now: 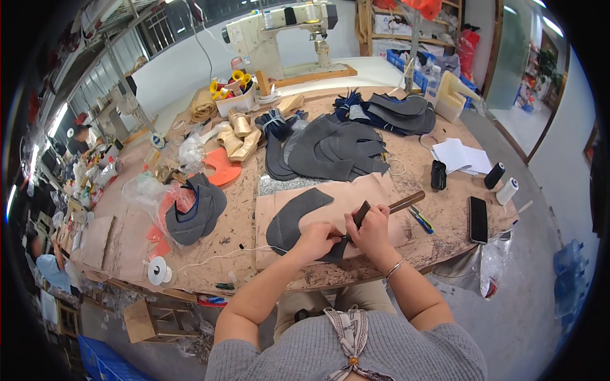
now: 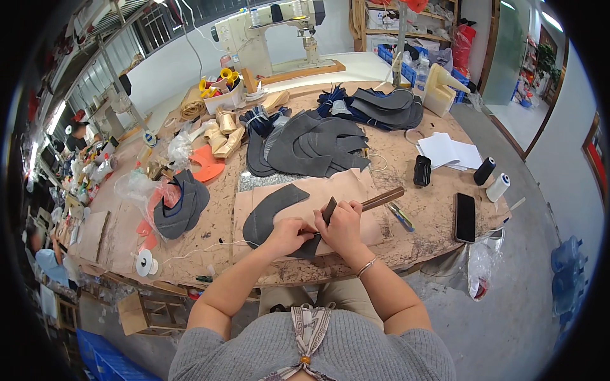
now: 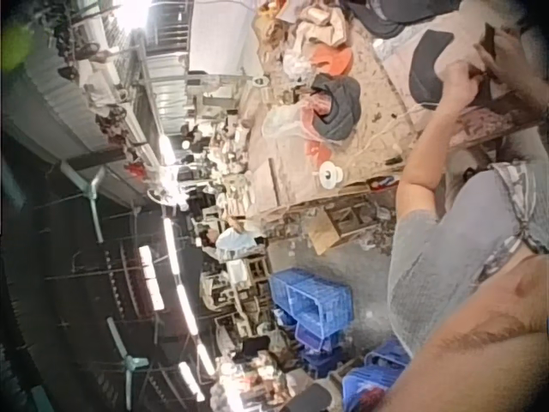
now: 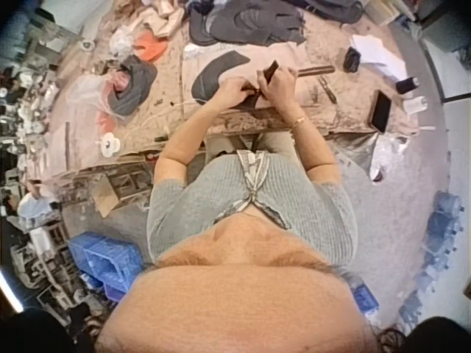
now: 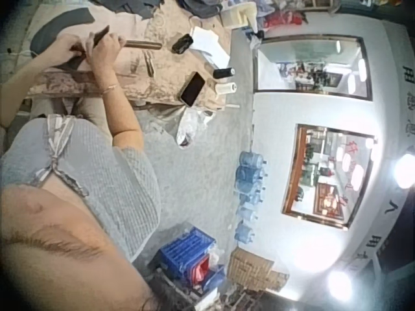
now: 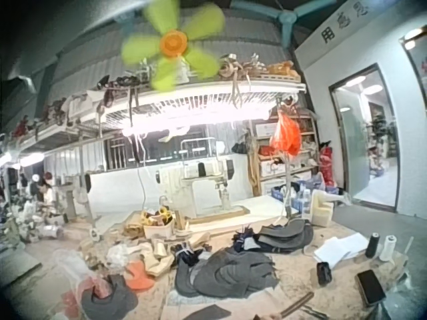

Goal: The person uses a black rotary cutter to trim the edges of a dark gray fabric piece placed on a light brown work surface. They hold the fabric steady with their left hand while guiding the cutter with their right hand, following the contour of the material. The person occasionally lifts the fabric to adjust its position before continuing the cutting process.

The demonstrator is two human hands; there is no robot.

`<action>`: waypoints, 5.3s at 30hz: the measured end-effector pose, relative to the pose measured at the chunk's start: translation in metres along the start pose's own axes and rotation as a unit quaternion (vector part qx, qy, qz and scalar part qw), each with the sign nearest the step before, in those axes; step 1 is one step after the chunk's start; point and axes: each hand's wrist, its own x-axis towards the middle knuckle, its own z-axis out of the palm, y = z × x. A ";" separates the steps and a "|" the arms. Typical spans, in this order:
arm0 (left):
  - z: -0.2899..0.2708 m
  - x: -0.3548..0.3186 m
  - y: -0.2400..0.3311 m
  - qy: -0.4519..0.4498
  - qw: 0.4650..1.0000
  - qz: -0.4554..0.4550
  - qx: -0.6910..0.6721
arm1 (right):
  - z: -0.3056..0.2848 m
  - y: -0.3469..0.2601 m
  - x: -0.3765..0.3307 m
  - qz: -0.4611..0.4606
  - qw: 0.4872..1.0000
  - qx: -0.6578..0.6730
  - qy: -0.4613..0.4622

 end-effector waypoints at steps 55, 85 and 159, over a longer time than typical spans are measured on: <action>0.033 0.007 -0.003 0.079 0.968 0.214 0.100 | -0.026 0.031 0.012 -0.052 0.997 -0.017 0.059; 0.033 0.000 -0.012 0.126 0.953 0.202 0.186 | -0.022 0.032 0.025 -0.124 0.989 -0.070 0.044; 0.006 -0.002 -0.012 0.086 0.935 0.251 0.234 | -0.006 0.008 0.031 -0.054 0.992 0.050 0.104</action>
